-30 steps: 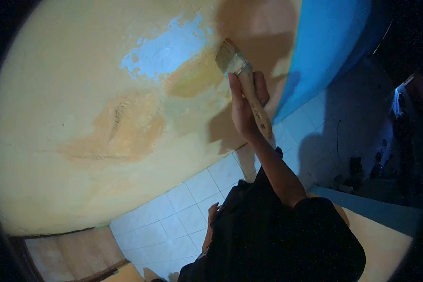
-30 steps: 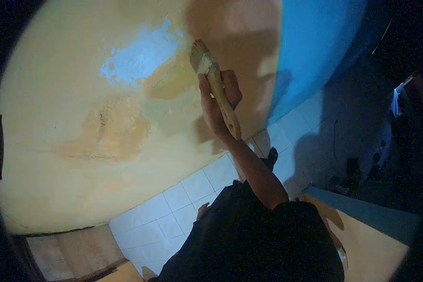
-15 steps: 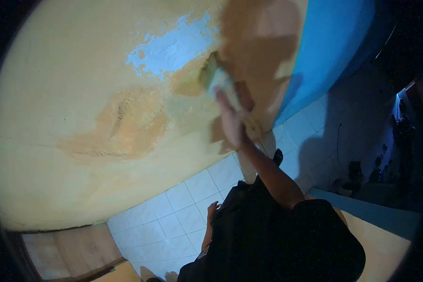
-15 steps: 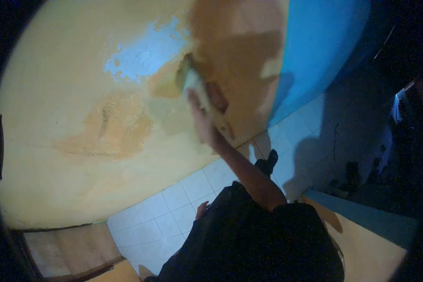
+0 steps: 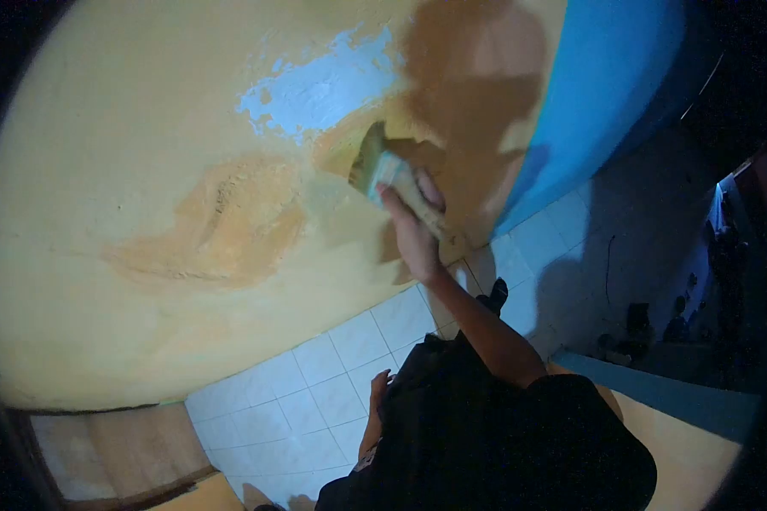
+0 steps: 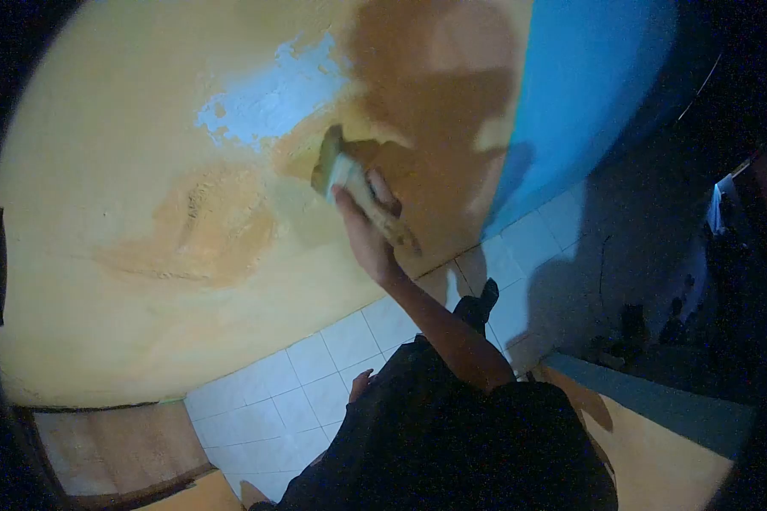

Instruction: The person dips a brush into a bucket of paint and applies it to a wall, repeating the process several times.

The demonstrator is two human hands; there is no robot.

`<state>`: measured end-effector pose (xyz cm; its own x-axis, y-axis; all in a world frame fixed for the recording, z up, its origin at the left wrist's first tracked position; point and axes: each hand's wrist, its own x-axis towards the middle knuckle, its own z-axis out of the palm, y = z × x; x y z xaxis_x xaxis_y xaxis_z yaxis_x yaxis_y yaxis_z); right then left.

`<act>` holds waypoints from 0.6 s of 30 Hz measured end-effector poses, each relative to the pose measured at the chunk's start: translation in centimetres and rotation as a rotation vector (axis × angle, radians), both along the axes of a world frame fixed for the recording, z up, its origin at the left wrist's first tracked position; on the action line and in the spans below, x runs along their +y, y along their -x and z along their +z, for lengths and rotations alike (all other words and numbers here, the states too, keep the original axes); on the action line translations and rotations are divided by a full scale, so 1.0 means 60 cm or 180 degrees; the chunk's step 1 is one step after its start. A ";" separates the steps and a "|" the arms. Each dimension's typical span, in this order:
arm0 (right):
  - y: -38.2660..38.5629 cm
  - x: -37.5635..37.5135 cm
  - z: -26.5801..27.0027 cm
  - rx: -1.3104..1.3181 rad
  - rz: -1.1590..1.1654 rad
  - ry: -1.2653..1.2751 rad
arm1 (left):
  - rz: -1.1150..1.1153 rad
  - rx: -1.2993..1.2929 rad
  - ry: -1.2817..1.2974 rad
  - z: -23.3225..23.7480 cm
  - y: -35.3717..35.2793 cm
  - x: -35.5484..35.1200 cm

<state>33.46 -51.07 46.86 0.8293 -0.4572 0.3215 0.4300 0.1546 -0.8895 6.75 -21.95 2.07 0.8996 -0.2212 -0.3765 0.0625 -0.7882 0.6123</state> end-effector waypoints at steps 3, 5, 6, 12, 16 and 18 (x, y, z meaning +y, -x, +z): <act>0.001 0.003 -0.020 0.0022 0.0052 -0.0141 | 0.0597 0.0222 0.0418 0.015 -0.015 -0.016; 0.016 -0.019 0.037 -0.0073 -0.0158 -0.0391 | 0.1579 0.0532 0.1294 0.038 -0.007 -0.027; 0.018 -0.030 0.060 -0.0177 -0.0384 -0.0635 | 0.1880 0.0743 0.1643 0.042 -0.004 -0.030; -0.002 -0.008 0.023 -0.0177 -0.0311 -0.0658 | 0.1138 0.0356 0.1299 0.004 0.009 -0.014; 0.000 -0.011 0.009 -0.0069 0.0119 -0.0229 | 0.1135 0.0285 0.1041 -0.001 -0.001 -0.012; 0.004 -0.023 0.023 -0.0053 -0.0111 -0.0398 | 0.1474 0.0473 0.1350 0.007 0.008 -0.019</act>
